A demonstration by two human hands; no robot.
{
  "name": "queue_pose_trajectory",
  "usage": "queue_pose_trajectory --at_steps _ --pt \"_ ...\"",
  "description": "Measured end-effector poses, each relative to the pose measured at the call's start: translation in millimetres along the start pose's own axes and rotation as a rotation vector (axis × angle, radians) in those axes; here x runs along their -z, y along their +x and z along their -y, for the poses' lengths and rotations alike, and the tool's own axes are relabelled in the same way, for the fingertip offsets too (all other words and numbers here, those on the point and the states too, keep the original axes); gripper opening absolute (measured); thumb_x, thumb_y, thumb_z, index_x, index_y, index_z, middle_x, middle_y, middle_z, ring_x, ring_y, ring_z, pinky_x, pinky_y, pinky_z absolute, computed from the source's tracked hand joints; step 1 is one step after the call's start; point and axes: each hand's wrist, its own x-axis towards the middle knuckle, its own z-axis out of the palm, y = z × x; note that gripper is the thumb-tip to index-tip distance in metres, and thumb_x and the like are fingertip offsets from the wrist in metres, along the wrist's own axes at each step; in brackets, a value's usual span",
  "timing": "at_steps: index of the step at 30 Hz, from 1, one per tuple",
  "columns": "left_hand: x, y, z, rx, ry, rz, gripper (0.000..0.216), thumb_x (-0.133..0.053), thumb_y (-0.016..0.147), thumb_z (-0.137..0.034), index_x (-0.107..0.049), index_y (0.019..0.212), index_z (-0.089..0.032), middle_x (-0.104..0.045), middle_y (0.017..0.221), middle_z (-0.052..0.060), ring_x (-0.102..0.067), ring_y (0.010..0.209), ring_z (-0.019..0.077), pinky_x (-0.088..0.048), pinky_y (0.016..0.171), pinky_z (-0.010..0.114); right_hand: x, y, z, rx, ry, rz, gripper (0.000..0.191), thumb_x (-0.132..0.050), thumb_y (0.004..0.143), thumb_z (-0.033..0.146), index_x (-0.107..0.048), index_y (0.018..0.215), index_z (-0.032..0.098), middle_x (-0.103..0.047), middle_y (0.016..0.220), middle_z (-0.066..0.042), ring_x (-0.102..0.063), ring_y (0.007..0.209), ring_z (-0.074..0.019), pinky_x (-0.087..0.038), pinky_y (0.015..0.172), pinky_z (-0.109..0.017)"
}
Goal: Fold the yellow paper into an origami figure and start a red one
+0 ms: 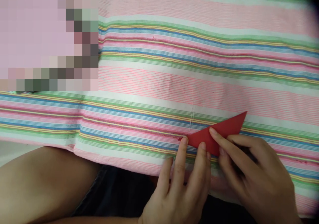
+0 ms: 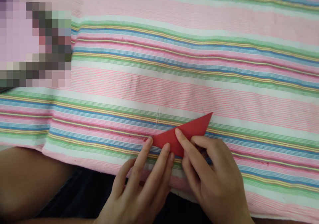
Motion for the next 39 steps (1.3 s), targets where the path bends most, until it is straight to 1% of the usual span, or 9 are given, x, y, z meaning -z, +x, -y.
queue_pose_trajectory --at_steps 4,8,11,19,23,27,35,37,39 --pt "0 -1 -4 0.025 -0.004 0.011 0.044 -0.05 0.09 -0.038 -0.056 0.131 -0.022 -0.045 0.146 0.001 -0.046 0.126 0.0308 -0.04 0.085 0.037 0 2 0 0.005 0.004 -0.006 0.048 -0.056 0.085 0.007 -0.054 0.132 0.017 -0.055 0.096 -0.01 -0.054 0.083 -0.0205 -0.046 0.072 -0.036" --pt "-3 -4 -10 0.097 -0.014 0.006 0.045 -0.049 0.091 -0.038 -0.053 0.133 -0.024 -0.038 0.15 -0.001 -0.041 0.131 0.0289 -0.038 0.089 0.036 1 1 -1 0.024 -0.011 -0.026 0.044 -0.057 0.085 0.006 -0.057 0.128 0.014 -0.056 0.094 -0.01 -0.054 0.083 -0.0199 -0.046 0.072 -0.035" --pt "-5 -6 -12 0.093 -0.005 -0.003 0.046 -0.049 0.091 -0.037 -0.052 0.134 -0.022 -0.037 0.151 0.0 -0.037 0.134 0.0272 -0.037 0.089 0.033 1 0 -1 0.026 -0.013 -0.028 0.043 -0.057 0.085 0.006 -0.058 0.127 0.013 -0.056 0.094 -0.01 -0.054 0.082 -0.0199 -0.046 0.072 -0.035" --pt "-4 -6 -14 0.111 0.025 0.035 0.047 -0.047 0.091 -0.038 -0.049 0.136 -0.025 -0.031 0.154 0.0 -0.037 0.134 0.0294 -0.039 0.084 0.032 0 -4 -2 -0.001 -0.029 -0.007 0.051 -0.058 0.085 0.009 -0.052 0.135 0.02 -0.057 0.098 -0.01 -0.055 0.084 -0.0209 -0.046 0.074 -0.036" --pt "-3 -5 -14 0.122 0.034 0.034 0.044 -0.045 0.092 -0.039 -0.05 0.134 -0.027 -0.031 0.154 -0.001 -0.037 0.134 0.03 -0.04 0.083 0.034 -1 -5 -3 -0.012 -0.033 0.0 0.055 -0.057 0.086 0.011 -0.048 0.138 0.024 -0.057 0.098 -0.009 -0.056 0.084 -0.0214 -0.046 0.074 -0.037" --pt "-2 -6 -14 0.119 0.036 0.049 0.043 -0.041 0.093 -0.034 -0.049 0.135 -0.029 -0.032 0.153 -0.003 -0.037 0.134 0.0301 -0.042 0.084 0.036 -1 -4 -3 -0.017 -0.036 -0.004 0.056 -0.058 0.086 0.011 -0.047 0.139 0.026 -0.057 0.098 -0.008 -0.056 0.083 -0.021 -0.046 0.075 -0.037" --pt "1 -6 -11 0.115 0.067 0.113 0.05 -0.042 0.089 -0.032 -0.043 0.139 -0.032 -0.027 0.155 -0.004 -0.039 0.132 0.0348 -0.042 0.083 0.04 2 -5 -3 -0.008 -0.044 -0.002 0.053 -0.059 0.085 0.01 -0.051 0.136 0.022 -0.058 0.098 -0.009 -0.055 0.084 -0.0203 -0.046 0.075 -0.036" --pt "2 -6 -9 0.109 0.087 0.106 0.051 -0.042 0.089 -0.033 -0.042 0.139 -0.032 -0.029 0.154 -0.004 -0.036 0.134 0.0331 -0.041 0.084 0.038 2 -4 -3 -0.003 -0.04 -0.002 0.053 -0.059 0.085 0.01 -0.051 0.136 0.022 -0.058 0.098 -0.009 -0.056 0.084 -0.0207 -0.046 0.075 -0.036" --pt "2 -7 -6 0.031 0.144 0.07 0.05 -0.038 0.09 -0.031 -0.044 0.139 -0.028 -0.037 0.15 -0.003 -0.03 0.138 0.0277 -0.038 0.088 0.034 1 -4 -3 -0.001 -0.038 -0.005 0.051 -0.058 0.085 0.01 -0.052 0.135 0.022 -0.057 0.098 -0.009 -0.056 0.084 -0.021 -0.047 0.075 -0.037"
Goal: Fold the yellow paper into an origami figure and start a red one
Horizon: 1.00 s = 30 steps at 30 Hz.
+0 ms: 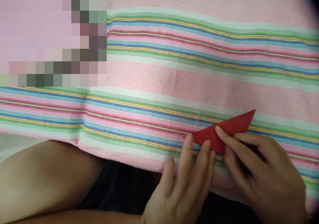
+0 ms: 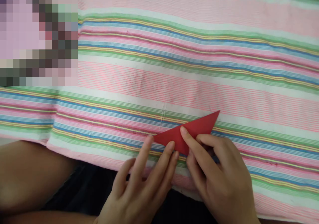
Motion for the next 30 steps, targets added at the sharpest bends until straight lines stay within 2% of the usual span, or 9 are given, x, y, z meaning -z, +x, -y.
queue_pose_trajectory --at_steps 3,7,15,21,30 --pt "-0.3 -0.7 2.9 -0.094 0.05 -0.018 0.051 -0.031 0.09 -0.025 -0.045 0.139 -0.023 -0.043 0.146 -0.002 -0.03 0.139 0.0199 -0.034 0.093 0.03 -0.2 1.5 1.0 -0.011 0.017 0.013 0.048 -0.058 0.086 0.011 -0.054 0.133 0.021 -0.057 0.098 -0.01 -0.056 0.086 -0.0215 -0.047 0.075 -0.037" --pt "0.2 -0.3 3.6 -0.069 -0.015 0.052 0.052 -0.035 0.09 -0.026 -0.041 0.141 -0.023 -0.038 0.15 -0.001 -0.038 0.134 0.0223 -0.032 0.094 0.031 0.3 2.8 2.8 -0.035 0.04 0.016 0.043 -0.06 0.086 0.017 -0.056 0.129 0.018 -0.058 0.099 -0.01 -0.056 0.088 -0.0223 -0.046 0.078 -0.038" --pt "-2.7 -1.3 0.3 -0.029 -0.065 0.049 0.05 -0.035 0.093 -0.025 -0.039 0.142 -0.025 -0.03 0.154 0.0 -0.035 0.137 0.0244 -0.036 0.09 0.03 -0.6 5.1 4.2 -0.019 0.019 -0.018 0.041 -0.062 0.085 0.017 -0.058 0.126 0.015 -0.057 0.095 -0.01 -0.056 0.086 -0.0216 -0.047 0.076 -0.037" --pt "-5.9 -4.0 -1.9 -0.006 -0.078 0.036 0.05 -0.035 0.094 -0.028 -0.037 0.143 -0.023 -0.038 0.15 0.005 -0.033 0.138 0.0227 -0.035 0.092 0.031 -0.8 4.8 3.8 -0.015 0.011 -0.023 0.043 -0.061 0.085 0.017 -0.056 0.128 0.018 -0.057 0.095 -0.009 -0.056 0.084 -0.0218 -0.047 0.075 -0.037" --pt "-5.0 -3.3 -2.8 0.02 -0.061 0.039 0.048 -0.036 0.095 -0.026 -0.037 0.143 -0.025 -0.039 0.149 0.006 -0.039 0.134 0.0244 -0.036 0.092 0.032 0.5 4.2 6.5 -0.034 0.008 -0.028 0.044 -0.061 0.086 0.016 -0.056 0.129 0.017 -0.058 0.095 -0.009 -0.056 0.083 -0.0213 -0.047 0.075 -0.037"
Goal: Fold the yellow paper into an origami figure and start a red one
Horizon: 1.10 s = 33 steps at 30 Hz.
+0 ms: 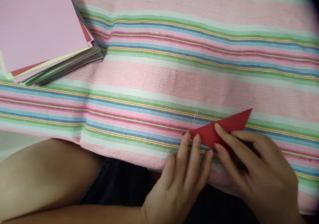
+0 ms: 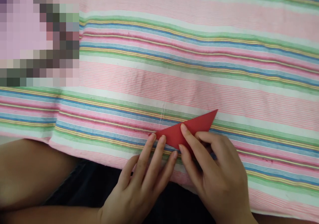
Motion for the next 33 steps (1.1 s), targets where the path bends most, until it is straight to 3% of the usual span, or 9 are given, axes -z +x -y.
queue_pose_trajectory --at_steps 8,13,17,21,24,33 --pt "6 4 5 -0.006 -0.008 0.018 0.044 -0.037 0.096 -0.03 -0.041 0.139 -0.026 -0.041 0.148 0.006 -0.041 0.133 0.025 -0.041 0.086 0.034 -6 4 8 -0.058 0.005 -0.063 0.036 -0.066 0.082 0.018 -0.063 0.118 0.013 -0.058 0.09 -0.009 -0.057 0.082 -0.0213 -0.048 0.073 -0.036" --pt "9 3 17 -0.055 0.008 0.066 0.052 -0.04 0.095 -0.041 -0.043 0.139 -0.014 -0.038 0.15 0.008 -0.034 0.137 0.0225 -0.038 0.095 0.032 -8 6 10 -0.051 -0.017 -0.082 0.035 -0.068 0.081 0.017 -0.065 0.115 0.011 -0.057 0.087 -0.009 -0.057 0.081 -0.0219 -0.048 0.072 -0.036" --pt "13 1 30 -0.013 -0.027 0.056 0.057 -0.036 0.095 -0.049 -0.044 0.138 -0.012 -0.042 0.147 0.006 -0.033 0.135 0.0207 -0.034 0.099 0.034 -8 6 9 -0.046 -0.012 -0.1 0.035 -0.067 0.081 0.017 -0.065 0.115 0.012 -0.058 0.087 -0.009 -0.057 0.08 -0.0215 -0.048 0.072 -0.036" --pt "15 2 40 0.014 -0.086 0.0 0.058 -0.043 0.093 -0.049 -0.049 0.134 -0.008 -0.064 0.112 0.01 -0.053 0.106 0.0225 -0.038 0.087 0.036 -9 6 9 -0.043 -0.011 -0.118 0.033 -0.066 0.081 0.018 -0.066 0.113 0.011 -0.058 0.086 -0.009 -0.057 0.079 -0.0213 -0.049 0.071 -0.036" --pt "14 6 44 -0.042 -0.182 0.006 0.061 -0.047 0.091 -0.049 -0.048 0.134 -0.006 -0.062 0.083 0.006 -0.055 0.08 0.021 -0.041 0.071 0.035 -11 6 8 -0.043 -0.015 -0.122 0.033 -0.065 0.082 0.02 -0.066 0.114 0.012 -0.059 0.085 -0.009 -0.057 0.078 -0.0211 -0.049 0.07 -0.037" --pt "12 15 53 -0.062 -0.364 0.077 0.052 -0.042 0.093 -0.046 -0.049 0.133 -0.015 -0.056 0.08 0.006 -0.052 0.075 0.0221 -0.041 0.064 0.035 -12 6 6 -0.03 -0.024 -0.127 0.033 -0.063 0.084 0.022 -0.065 0.116 0.017 -0.059 0.085 -0.007 -0.057 0.078 -0.0204 -0.049 0.069 -0.036"
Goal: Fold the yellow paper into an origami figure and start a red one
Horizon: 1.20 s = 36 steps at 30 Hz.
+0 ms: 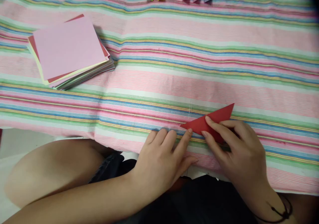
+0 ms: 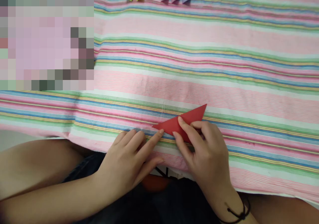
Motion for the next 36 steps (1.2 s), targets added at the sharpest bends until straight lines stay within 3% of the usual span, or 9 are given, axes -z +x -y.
queue_pose_trajectory --at_steps 9,18,26,30,36 --pt "2 0 0 0.037 -0.143 -0.019 0.051 -0.038 0.094 -0.044 -0.051 0.13 -0.009 -0.062 0.086 0.009 -0.052 0.074 0.0216 -0.04 0.064 0.036 1 0 0 0.012 0.002 -0.004 0.033 -0.066 0.082 0.02 -0.066 0.114 0.013 -0.059 0.084 -0.008 -0.056 0.077 -0.0204 -0.048 0.069 -0.036" --pt "-2 -3 -2 0.019 -0.111 -0.069 0.057 -0.042 0.093 -0.045 -0.051 0.128 -0.001 -0.064 0.084 0.01 -0.053 0.073 0.0216 -0.043 0.065 0.037 1 1 1 0.013 -0.003 0.008 0.034 -0.066 0.081 0.019 -0.065 0.115 0.013 -0.059 0.084 -0.008 -0.056 0.077 -0.0206 -0.047 0.069 -0.035" --pt "-9 -6 -2 -0.023 -0.07 -0.233 0.06 -0.046 0.091 -0.046 -0.053 0.123 0.005 -0.063 0.076 0.01 -0.056 0.071 0.0236 -0.047 0.068 0.04 1 -1 0 0.005 0.0 0.005 0.033 -0.066 0.082 0.021 -0.066 0.114 0.011 -0.058 0.085 -0.009 -0.055 0.078 -0.021 -0.046 0.07 -0.036" --pt "-7 -5 -1 -0.035 -0.014 -0.165 0.059 -0.048 0.09 -0.047 -0.05 0.131 -0.005 -0.064 0.076 0.006 -0.056 0.067 0.0221 -0.046 0.064 0.038 2 -1 1 0.011 -0.001 0.01 0.032 -0.065 0.083 0.022 -0.067 0.112 0.01 -0.058 0.084 -0.01 -0.055 0.077 -0.021 -0.046 0.07 -0.036" --pt "-5 -1 -2 -0.009 -0.016 -0.141 0.061 -0.045 0.091 -0.049 -0.055 0.124 0.001 -0.065 0.078 0.009 -0.058 0.068 0.0229 -0.046 0.063 0.038 1 0 1 0.014 -0.002 0.005 0.032 -0.066 0.083 0.021 -0.067 0.112 0.008 -0.058 0.084 -0.01 -0.054 0.077 -0.0209 -0.046 0.069 -0.036"
